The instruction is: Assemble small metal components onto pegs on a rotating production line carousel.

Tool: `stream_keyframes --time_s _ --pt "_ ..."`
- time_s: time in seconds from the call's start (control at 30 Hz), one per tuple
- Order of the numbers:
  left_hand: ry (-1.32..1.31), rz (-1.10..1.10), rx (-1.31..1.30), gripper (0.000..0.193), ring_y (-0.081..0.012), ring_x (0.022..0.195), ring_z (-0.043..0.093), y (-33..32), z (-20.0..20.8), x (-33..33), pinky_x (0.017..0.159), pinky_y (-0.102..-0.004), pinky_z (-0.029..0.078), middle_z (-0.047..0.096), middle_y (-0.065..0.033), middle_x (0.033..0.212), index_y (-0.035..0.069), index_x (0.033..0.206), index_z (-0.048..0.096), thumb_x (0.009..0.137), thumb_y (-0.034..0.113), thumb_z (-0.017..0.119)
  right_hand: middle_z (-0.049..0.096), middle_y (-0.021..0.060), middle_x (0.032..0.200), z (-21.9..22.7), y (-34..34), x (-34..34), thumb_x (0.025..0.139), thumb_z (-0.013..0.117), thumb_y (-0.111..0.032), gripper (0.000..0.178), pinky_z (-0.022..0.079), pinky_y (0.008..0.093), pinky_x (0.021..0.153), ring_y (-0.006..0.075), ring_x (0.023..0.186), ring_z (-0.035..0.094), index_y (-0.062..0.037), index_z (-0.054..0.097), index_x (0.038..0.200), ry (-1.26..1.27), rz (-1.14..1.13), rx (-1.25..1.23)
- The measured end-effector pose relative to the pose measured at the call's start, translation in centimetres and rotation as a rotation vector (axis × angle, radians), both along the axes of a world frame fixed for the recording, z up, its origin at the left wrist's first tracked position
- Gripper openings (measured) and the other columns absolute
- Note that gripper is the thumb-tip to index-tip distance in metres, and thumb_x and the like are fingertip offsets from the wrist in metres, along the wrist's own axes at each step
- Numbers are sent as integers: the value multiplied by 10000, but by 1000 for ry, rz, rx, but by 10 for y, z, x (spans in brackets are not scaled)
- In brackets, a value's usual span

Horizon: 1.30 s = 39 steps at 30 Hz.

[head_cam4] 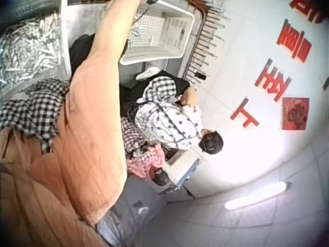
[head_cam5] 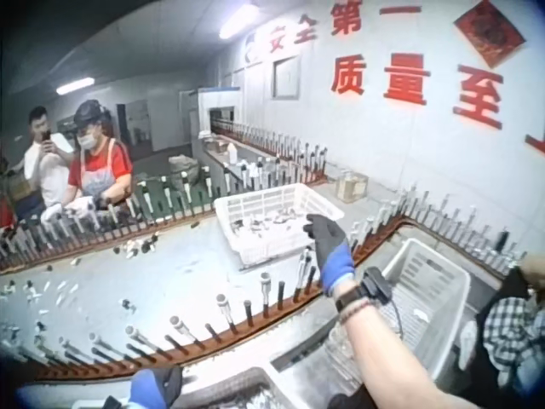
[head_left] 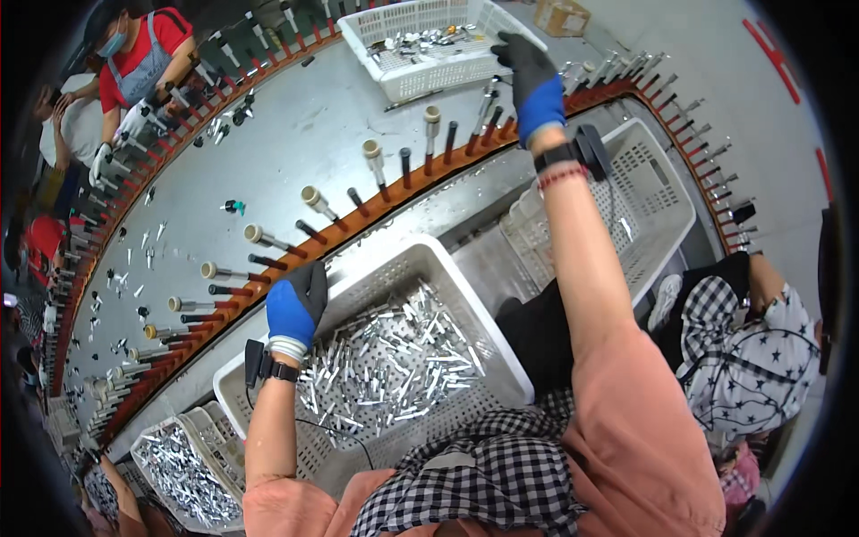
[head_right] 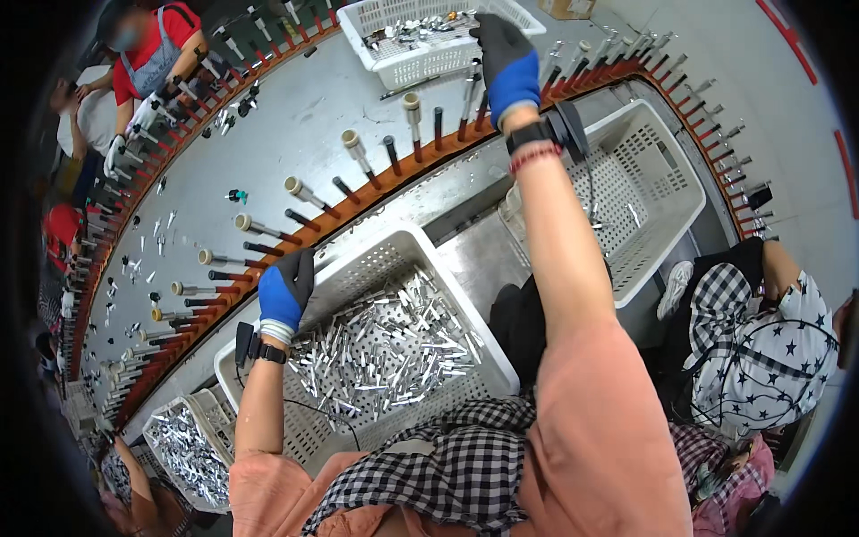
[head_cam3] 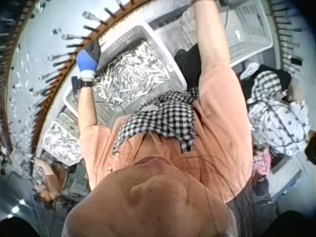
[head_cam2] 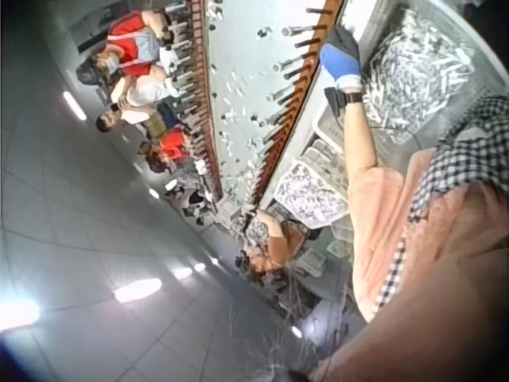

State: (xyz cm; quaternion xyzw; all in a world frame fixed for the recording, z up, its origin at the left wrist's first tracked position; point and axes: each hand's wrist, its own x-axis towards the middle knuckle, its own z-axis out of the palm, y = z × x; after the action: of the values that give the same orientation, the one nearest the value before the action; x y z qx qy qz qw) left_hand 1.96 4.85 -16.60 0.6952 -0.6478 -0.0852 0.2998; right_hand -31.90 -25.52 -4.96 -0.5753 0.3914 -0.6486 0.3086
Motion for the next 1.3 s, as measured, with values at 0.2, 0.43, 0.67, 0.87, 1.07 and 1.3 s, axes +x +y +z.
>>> stream_keyframes --time_s 0.2,0.43,0.67,0.87,1.07,1.3 --pt "26 61 68 273 -468 830 701 8 -1 9 727 -509 539 721 -278 906 -11 968 764 1028 226 641 663 47 756 -12 34 54 1074 550 -500 520 509 323 729 137 733 612 -61 824 1032 482 332 502" --pt "13 50 34 246 -453 830 709 13 -5 15 743 -494 554 731 -258 903 -11 949 757 1015 196 642 781 109 1120 59 111 45 1088 632 -307 379 580 346 894 210 943 747 -71 718 1372 847 942 239" --pt "13 19 33 277 -470 816 694 -5 -4 -3 719 -511 540 718 -265 875 -6 928 761 1021 228 646 781 190 1154 -26 -93 -81 1055 512 -150 377 544 364 985 250 1069 738 25 691 1337 182 -41 121" --pt "2 88 61 276 -462 814 702 16 -6 10 719 -497 543 717 -272 884 8 962 772 1025 243 642 680 81 640 -9 -2 21 1098 527 -516 588 508 312 647 157 552 605 -46 829 913 230 364 426" --pt "11 58 134 302 -449 849 723 12 -5 6 737 -478 554 733 -267 913 3 1042 784 1044 253 615 779 126 1265 47 116 16 1099 597 -343 419 587 320 943 179 1112 725 -46 719 1368 744 1056 148" --pt "8 27 118 277 -433 889 741 0 -1 -3 777 -462 570 753 -255 962 10 1058 795 1033 235 634 771 149 1157 -36 -96 -116 1069 563 -188 312 556 364 921 241 994 715 -61 689 1325 -71 -62 42"
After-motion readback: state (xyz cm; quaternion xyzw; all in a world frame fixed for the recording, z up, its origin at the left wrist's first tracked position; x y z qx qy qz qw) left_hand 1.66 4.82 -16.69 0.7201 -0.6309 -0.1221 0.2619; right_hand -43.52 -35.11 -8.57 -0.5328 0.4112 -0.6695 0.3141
